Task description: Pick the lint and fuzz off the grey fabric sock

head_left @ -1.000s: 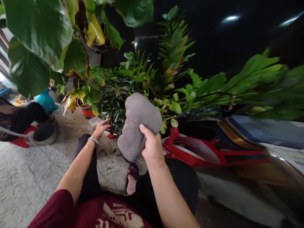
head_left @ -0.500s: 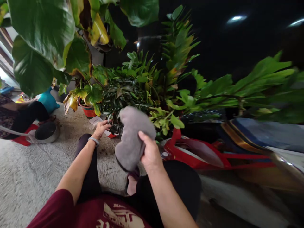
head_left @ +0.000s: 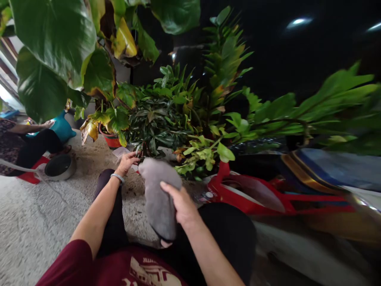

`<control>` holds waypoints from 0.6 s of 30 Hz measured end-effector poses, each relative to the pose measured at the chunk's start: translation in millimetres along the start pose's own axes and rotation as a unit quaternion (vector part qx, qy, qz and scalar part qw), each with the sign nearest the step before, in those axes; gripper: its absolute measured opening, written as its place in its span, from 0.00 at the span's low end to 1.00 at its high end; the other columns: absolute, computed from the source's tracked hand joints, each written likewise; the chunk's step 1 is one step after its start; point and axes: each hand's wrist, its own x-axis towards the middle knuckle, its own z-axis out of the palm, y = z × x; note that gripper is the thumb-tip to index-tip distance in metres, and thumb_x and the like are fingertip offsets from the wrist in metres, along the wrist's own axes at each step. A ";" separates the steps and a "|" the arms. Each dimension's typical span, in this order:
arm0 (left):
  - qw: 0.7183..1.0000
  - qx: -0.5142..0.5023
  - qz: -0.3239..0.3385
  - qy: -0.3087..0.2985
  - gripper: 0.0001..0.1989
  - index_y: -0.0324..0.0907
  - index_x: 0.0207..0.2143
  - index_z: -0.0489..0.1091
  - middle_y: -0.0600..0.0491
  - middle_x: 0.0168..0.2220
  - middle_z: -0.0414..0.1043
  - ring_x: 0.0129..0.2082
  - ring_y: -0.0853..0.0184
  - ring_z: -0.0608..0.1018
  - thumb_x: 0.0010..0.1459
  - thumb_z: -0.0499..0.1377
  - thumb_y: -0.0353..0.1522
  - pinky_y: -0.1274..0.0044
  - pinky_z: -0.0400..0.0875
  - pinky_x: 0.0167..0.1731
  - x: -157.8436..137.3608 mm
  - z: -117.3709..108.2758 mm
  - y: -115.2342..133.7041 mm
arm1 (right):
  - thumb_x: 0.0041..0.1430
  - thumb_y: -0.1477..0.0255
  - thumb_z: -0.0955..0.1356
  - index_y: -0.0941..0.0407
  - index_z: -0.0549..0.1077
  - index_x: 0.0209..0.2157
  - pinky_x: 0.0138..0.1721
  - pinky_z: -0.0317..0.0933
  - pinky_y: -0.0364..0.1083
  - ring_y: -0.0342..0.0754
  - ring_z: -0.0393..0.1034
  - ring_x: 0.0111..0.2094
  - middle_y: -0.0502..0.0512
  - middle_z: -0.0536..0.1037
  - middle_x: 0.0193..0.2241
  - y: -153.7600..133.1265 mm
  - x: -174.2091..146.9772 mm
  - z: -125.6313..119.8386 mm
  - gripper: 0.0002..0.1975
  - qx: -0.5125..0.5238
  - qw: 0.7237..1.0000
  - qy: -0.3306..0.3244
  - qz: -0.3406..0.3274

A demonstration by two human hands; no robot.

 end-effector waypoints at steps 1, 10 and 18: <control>1.000 0.002 0.000 -0.004 0.22 0.37 0.42 0.83 0.52 0.32 0.80 0.27 0.70 0.75 0.40 0.67 0.30 0.78 0.72 0.30 -0.7 1.0 0.8 | 0.36 0.62 0.80 0.56 0.81 0.35 0.33 0.75 0.52 0.57 0.80 0.31 0.56 0.85 0.29 -16.4 5.6 0.6 0.21 0.032 0.998 0.012 -0.044; 1.000 0.002 0.004 0.004 0.22 0.38 0.43 0.82 0.51 0.34 0.81 0.30 0.68 0.77 0.41 0.68 0.31 0.77 0.72 0.30 -5.0 2.3 1.5 | 0.38 0.63 0.76 0.54 0.78 0.26 0.33 0.76 0.55 0.61 0.81 0.31 0.56 0.82 0.21 -28.1 48.2 36.2 0.12 0.100 0.995 -0.013 0.017; 0.998 -0.004 -0.011 0.059 0.26 0.39 0.45 0.81 0.47 0.47 0.81 0.35 0.67 0.78 0.38 0.69 0.29 0.79 0.70 0.29 1.9 -9.7 2.0 | 0.37 0.63 0.78 0.50 0.81 0.23 0.33 0.74 0.55 0.61 0.81 0.30 0.55 0.84 0.25 34.5 -4.1 14.7 0.09 -0.046 0.997 -0.065 0.025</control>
